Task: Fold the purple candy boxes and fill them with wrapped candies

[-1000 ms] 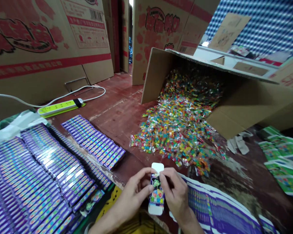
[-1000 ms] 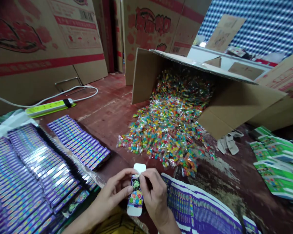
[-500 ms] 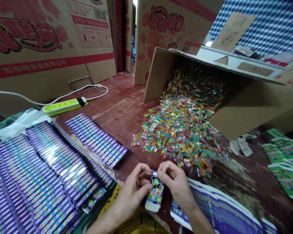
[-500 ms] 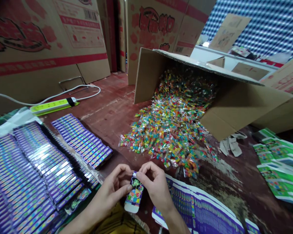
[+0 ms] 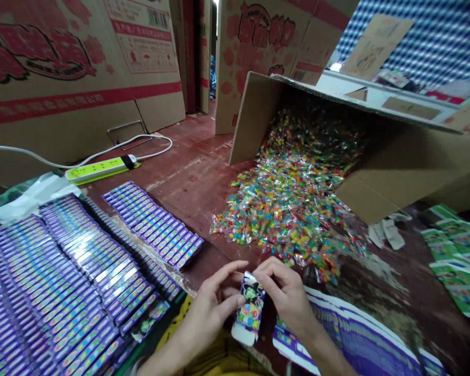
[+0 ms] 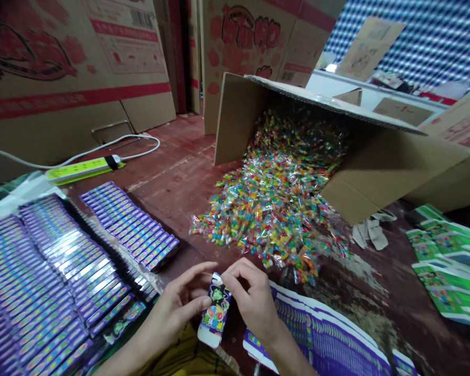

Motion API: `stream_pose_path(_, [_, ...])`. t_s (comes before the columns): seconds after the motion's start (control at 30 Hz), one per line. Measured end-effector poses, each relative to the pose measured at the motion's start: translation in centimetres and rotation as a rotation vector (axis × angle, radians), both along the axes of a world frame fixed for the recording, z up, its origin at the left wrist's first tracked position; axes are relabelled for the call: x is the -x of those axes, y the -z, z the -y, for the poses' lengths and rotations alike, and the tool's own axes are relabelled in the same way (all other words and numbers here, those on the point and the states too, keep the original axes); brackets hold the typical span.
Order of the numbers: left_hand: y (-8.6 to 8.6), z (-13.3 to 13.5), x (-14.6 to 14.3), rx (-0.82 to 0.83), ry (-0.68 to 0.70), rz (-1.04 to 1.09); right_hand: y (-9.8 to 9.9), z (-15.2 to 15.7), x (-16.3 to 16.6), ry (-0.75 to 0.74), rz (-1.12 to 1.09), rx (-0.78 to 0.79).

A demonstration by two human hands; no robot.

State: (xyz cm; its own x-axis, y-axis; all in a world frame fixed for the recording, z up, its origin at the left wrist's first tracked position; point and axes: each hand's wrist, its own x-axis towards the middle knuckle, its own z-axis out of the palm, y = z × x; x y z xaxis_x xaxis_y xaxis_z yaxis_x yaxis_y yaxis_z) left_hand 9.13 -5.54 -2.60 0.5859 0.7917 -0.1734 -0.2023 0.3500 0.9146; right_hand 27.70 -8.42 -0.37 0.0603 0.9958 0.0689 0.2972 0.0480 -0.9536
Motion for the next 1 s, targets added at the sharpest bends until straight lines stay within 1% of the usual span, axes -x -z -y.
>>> stream_pose_path(0.07, [0.2,0.1,0.0,-0.001,0.002,-0.026,0.1,0.8,0.3,-0.035,0.071,-0.050])
stream_pose_path(0.13, [0.4,0.2,0.0,0.001,0.023,-0.048,0.4,1.4,0.4,-0.040,0.125,-0.067])
stream_pose_path(0.23, [1.0,-0.1,0.1,0.021,0.026,-0.049,0.7,1.6,-0.8,-0.070,0.178,-0.013])
stream_pose_path(0.27, [1.1,-0.3,0.2,0.024,0.014,-0.056,0.8,1.4,-1.7,-0.048,0.219,0.011])
stream_pose_path(0.3, [1.3,-0.6,0.3,0.021,-0.004,-0.069,0.9,1.2,-2.8,0.002,0.307,0.033])
stream_pose_path(0.33, [1.4,-0.8,0.5,0.012,-0.025,-0.086,1.0,0.9,-4.1,0.076,0.417,0.050])
stream_pose_path(0.37, [1.6,-1.1,0.6,0.002,-0.041,-0.106,1.2,0.6,-5.4,0.177,0.568,0.062])
stream_pose_path(0.4, [1.6,-1.2,0.7,-0.001,-0.053,-0.125,1.4,0.3,-6.6,0.242,0.724,0.087])
stream_pose_path(0.47, [1.7,-1.3,0.7,0.033,-0.069,-0.137,2.0,-0.3,-8.4,0.292,0.855,0.134])
stream_pose_path(0.5, [1.7,-1.2,0.7,0.067,-0.073,-0.138,2.4,-0.6,-8.9,0.296,0.882,0.154])
stream_pose_path(0.6, [1.4,-0.9,0.4,0.163,-0.063,-0.131,3.3,-1.3,-8.7,0.308,0.912,0.184])
stream_pose_path(0.7, [1.2,-0.8,0.4,0.176,-0.020,-0.110,3.6,-1.8,-7.8,0.325,0.910,0.188])
stream_pose_path(0.83, [1.8,-1.1,0.8,0.084,0.066,-0.128,3.1,-1.9,-8.1,0.351,0.817,0.155])
stream_pose_path(0.9, [2.1,-1.2,1.0,0.012,0.068,-0.150,2.6,-1.7,-8.6,0.359,0.722,0.132])
stream_pose_path(1.0, [2.2,-0.9,0.9,-0.094,0.054,-0.199,1.6,-1.2,-8.9,0.342,0.520,0.094])
